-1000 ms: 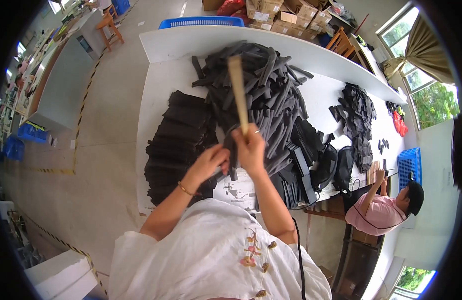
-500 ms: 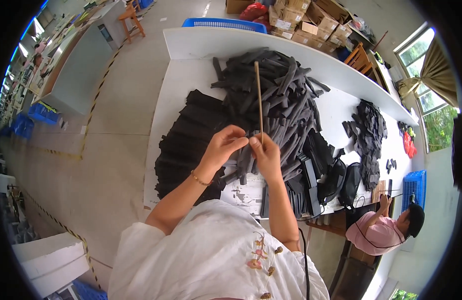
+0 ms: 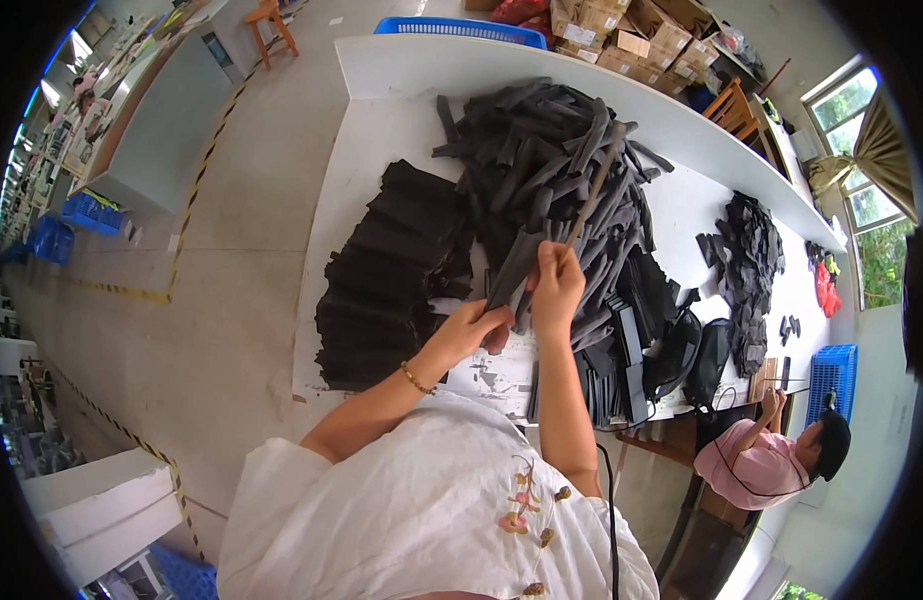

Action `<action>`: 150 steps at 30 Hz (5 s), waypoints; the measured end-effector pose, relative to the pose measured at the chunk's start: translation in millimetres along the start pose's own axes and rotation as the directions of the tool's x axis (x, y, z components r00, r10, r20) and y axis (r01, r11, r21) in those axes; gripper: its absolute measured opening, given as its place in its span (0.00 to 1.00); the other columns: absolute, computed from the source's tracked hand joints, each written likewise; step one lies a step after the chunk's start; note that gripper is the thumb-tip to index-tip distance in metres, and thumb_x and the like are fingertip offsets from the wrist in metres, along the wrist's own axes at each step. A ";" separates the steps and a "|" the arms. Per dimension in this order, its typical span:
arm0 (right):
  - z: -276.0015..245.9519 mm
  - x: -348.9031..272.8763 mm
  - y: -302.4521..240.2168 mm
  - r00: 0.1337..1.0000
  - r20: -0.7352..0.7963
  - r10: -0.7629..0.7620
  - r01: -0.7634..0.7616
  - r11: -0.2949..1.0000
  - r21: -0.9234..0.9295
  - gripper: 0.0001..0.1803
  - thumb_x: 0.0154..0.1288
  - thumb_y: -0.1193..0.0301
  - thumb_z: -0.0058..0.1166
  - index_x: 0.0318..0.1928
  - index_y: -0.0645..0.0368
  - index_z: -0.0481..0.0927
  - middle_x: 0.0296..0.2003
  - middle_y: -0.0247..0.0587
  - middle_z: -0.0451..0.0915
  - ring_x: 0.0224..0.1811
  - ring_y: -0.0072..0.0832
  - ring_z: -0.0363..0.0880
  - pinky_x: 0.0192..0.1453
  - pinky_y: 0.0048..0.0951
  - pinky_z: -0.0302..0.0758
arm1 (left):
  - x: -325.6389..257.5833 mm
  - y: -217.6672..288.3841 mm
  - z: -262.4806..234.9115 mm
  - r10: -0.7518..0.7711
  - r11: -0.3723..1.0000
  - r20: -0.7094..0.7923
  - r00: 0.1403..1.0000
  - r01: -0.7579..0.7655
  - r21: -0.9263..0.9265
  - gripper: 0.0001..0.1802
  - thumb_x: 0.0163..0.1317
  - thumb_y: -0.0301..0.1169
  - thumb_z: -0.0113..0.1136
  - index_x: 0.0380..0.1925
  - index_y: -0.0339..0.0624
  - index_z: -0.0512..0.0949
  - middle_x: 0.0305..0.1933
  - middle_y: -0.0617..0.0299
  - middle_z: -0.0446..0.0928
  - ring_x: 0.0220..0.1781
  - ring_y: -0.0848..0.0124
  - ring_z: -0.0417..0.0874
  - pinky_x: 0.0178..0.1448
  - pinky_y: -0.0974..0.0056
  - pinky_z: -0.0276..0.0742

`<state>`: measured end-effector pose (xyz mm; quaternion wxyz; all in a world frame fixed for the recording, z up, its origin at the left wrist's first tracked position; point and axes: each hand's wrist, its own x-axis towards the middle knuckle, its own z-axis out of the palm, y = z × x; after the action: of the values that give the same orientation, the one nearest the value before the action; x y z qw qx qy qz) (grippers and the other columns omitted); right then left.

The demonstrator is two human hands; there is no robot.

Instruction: The recorder is assembling components by inserting long wooden rods into black foam sleeves at a factory workbench.

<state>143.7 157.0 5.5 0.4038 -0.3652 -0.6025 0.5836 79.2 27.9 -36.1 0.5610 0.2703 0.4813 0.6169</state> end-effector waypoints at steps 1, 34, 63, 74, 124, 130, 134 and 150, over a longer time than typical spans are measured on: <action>-0.7 5.0 5.3 1.000 -0.010 0.003 -0.003 1.000 0.008 0.11 0.71 0.67 0.49 0.32 0.61 0.74 0.19 0.26 0.67 0.17 0.13 0.63 0.21 0.17 0.60 | -4.0 -2.5 1.8 -0.005 1.000 0.004 1.000 0.005 0.021 0.17 0.72 0.38 0.43 0.31 0.37 0.73 0.21 0.63 0.74 0.22 0.76 0.74 0.26 0.71 0.68; -60.2 2.5 98.2 0.961 0.200 0.192 -0.015 0.757 -0.653 0.14 0.67 0.66 0.52 0.48 0.60 0.78 0.25 0.53 0.79 0.26 0.45 0.80 0.30 0.36 0.74 | 144.5 17.9 -211.2 0.194 0.118 0.156 0.968 -0.181 0.976 0.06 0.51 0.27 0.66 0.30 0.44 0.82 0.43 0.64 0.77 0.47 0.62 0.74 0.52 0.60 0.73; -51.4 -46.7 44.4 0.886 0.460 -0.061 0.401 0.599 -0.693 0.13 0.62 0.70 0.57 0.47 0.58 0.81 0.29 0.47 0.82 0.29 0.42 0.81 0.32 0.35 0.75 | 71.4 51.3 -176.6 0.454 0.117 0.256 0.853 -0.342 0.932 0.04 0.55 0.31 0.62 0.28 0.46 0.83 0.40 0.65 0.79 0.51 0.63 0.73 0.56 0.60 0.71; -58.9 -68.4 35.1 0.860 0.475 -0.187 0.496 0.522 -0.694 0.09 0.63 0.68 0.56 0.43 0.54 0.81 0.28 0.42 0.82 0.27 0.38 0.81 0.29 0.36 0.76 | 60.4 49.8 -165.1 0.496 0.075 0.293 0.817 -0.376 0.924 0.04 0.54 0.31 0.62 0.28 0.47 0.83 0.39 0.66 0.78 0.51 0.63 0.73 0.55 0.60 0.71; -102.3 -172.5 -17.7 0.781 0.494 0.382 0.001 0.790 -0.613 0.07 0.64 0.72 0.54 0.31 0.64 0.78 0.16 0.45 0.73 0.17 0.32 0.74 0.24 0.31 0.69 | 14.9 6.9 -156.0 0.096 0.649 -0.768 0.634 -0.624 -0.434 0.21 0.69 0.46 0.53 0.43 0.37 0.77 0.13 0.71 0.65 0.10 0.82 0.57 0.15 0.75 0.50; -87.3 -125.8 4.6 0.837 0.468 0.284 0.038 0.822 -0.568 0.08 0.66 0.73 0.52 0.32 0.65 0.76 0.15 0.32 0.71 0.18 0.15 0.67 0.22 0.23 0.63 | 15.4 13.3 -104.3 0.129 0.884 -0.689 0.713 -0.398 -0.246 0.19 0.67 0.46 0.54 0.42 0.42 0.78 0.31 0.66 0.77 0.26 0.80 0.75 0.26 0.76 0.68; -87.8 -99.7 46.2 0.982 0.133 0.130 -0.032 0.822 -0.569 0.08 0.63 0.71 0.57 0.33 0.64 0.76 0.16 0.36 0.72 0.19 0.16 0.68 0.24 0.24 0.66 | 7.0 -22.8 -95.5 0.086 0.922 -0.665 0.742 -0.313 -0.229 0.16 0.67 0.42 0.55 0.43 0.41 0.77 0.31 0.64 0.78 0.29 0.77 0.79 0.30 0.74 0.74; -127.2 -124.8 200.1 0.970 0.243 -0.003 0.190 0.635 -0.749 0.12 0.56 0.80 0.51 0.42 0.54 0.77 0.39 0.44 0.75 0.34 0.49 0.79 0.36 0.46 0.78 | -12.4 -63.4 -85.9 -0.141 0.967 -0.501 0.854 0.011 -0.254 0.10 0.68 0.32 0.54 0.41 0.36 0.78 0.30 0.60 0.79 0.28 0.74 0.79 0.32 0.72 0.75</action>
<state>304.3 105.7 -202.7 0.1725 -0.4022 -0.8522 0.2868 34.4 -14.7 -124.0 0.4645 0.0056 0.5453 0.6978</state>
